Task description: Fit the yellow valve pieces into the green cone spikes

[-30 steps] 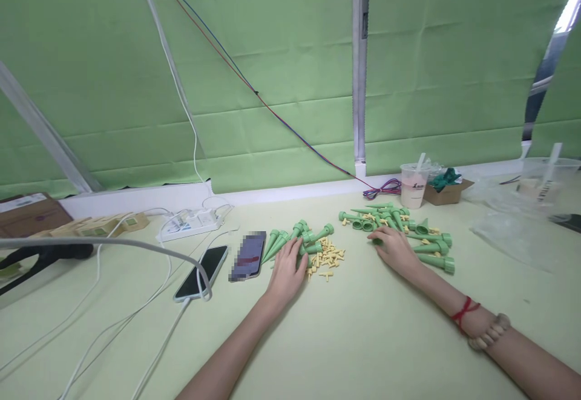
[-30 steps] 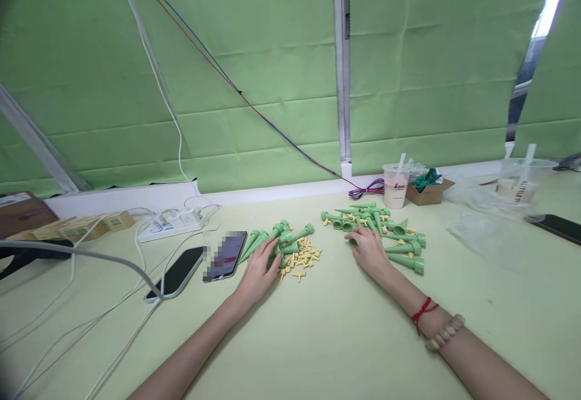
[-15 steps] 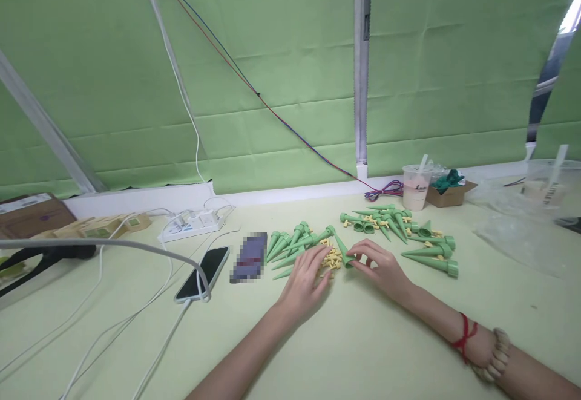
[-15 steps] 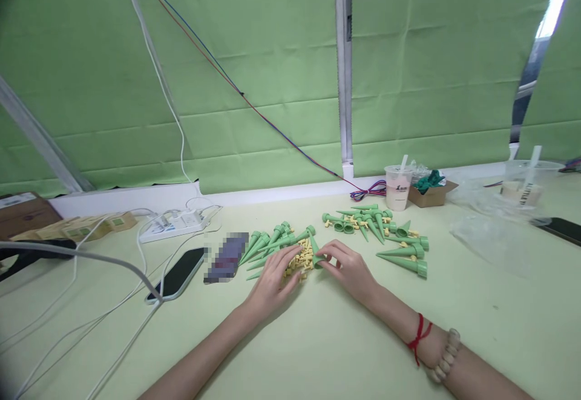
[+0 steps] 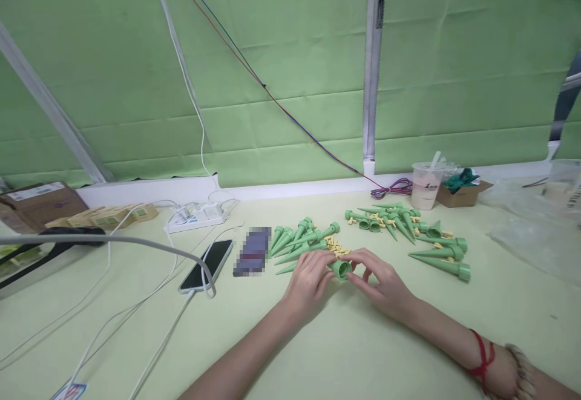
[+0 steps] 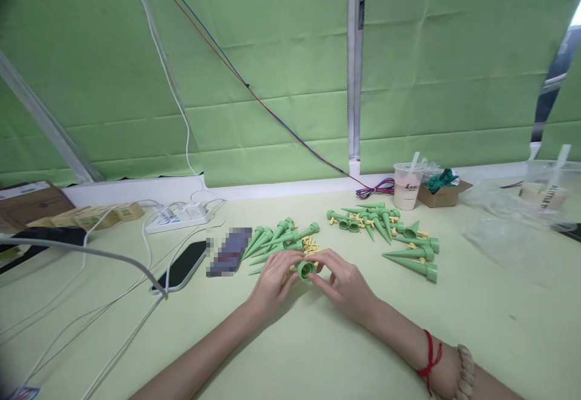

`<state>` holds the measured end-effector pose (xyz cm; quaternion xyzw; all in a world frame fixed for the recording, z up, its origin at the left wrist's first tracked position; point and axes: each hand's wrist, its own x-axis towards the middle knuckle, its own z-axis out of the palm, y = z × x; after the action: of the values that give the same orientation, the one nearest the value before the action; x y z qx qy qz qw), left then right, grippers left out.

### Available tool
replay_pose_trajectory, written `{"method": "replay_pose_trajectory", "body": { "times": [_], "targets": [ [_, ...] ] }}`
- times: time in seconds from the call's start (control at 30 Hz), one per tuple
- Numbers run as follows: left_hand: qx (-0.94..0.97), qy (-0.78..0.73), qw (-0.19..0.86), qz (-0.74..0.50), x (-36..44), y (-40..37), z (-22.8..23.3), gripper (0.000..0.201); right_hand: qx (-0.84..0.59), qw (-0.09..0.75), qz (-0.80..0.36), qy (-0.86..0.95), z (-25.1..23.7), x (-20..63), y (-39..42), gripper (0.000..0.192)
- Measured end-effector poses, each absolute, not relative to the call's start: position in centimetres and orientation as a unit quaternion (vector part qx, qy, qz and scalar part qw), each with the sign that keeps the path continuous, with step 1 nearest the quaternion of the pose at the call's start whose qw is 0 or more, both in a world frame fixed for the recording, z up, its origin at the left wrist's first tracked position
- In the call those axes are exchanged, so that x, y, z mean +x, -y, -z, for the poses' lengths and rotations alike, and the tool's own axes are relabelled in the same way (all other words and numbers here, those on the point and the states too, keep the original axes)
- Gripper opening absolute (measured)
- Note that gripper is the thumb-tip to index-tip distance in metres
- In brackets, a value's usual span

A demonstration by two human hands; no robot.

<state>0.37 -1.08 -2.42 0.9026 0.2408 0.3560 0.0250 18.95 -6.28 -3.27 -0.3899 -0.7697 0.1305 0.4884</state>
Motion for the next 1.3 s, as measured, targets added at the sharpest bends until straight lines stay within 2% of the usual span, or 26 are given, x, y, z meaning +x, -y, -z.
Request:
{"method": "replay_pose_trajectory", "body": {
  "times": [0.13, 0.27, 0.6, 0.83, 1.03, 1.3],
  "targets": [
    [0.841, -0.333, 0.133, -0.405, 0.8, 1.6, 2.8, 0.016, -0.448, 0.508, -0.197, 0.708, 2.8, 18.9, 6.4, 0.024],
    [0.77, -0.378, 0.267, -0.439, 1.5, 2.9, 2.5, 0.013, -0.491, 0.515, -0.31, 0.63, 2.3, 18.5, 6.5, 0.03],
    [0.664, -0.371, 0.458, -0.46, 2.3, 4.5, 1.6, 0.017, -0.479, 0.49, -0.472, 0.555, 2.0, 17.6, 7.0, 0.036],
    [0.718, -0.357, 0.419, -0.425, 1.9, 4.7, 1.4, 0.011, -0.41, 0.43, -0.605, 0.53, 2.2, 18.5, 6.6, 0.037],
    [0.75, -0.336, 0.394, -0.412, 1.6, 5.1, 1.0, 0.006, -0.384, 0.439, -0.58, 0.569, 2.5, 18.5, 7.0, 0.033],
    [0.761, -0.338, 0.393, -0.391, 1.6, 4.9, 0.6, 0.007, -0.4, 0.424, -0.578, 0.571, 1.7, 18.0, 7.4, 0.038]
  ]
}}
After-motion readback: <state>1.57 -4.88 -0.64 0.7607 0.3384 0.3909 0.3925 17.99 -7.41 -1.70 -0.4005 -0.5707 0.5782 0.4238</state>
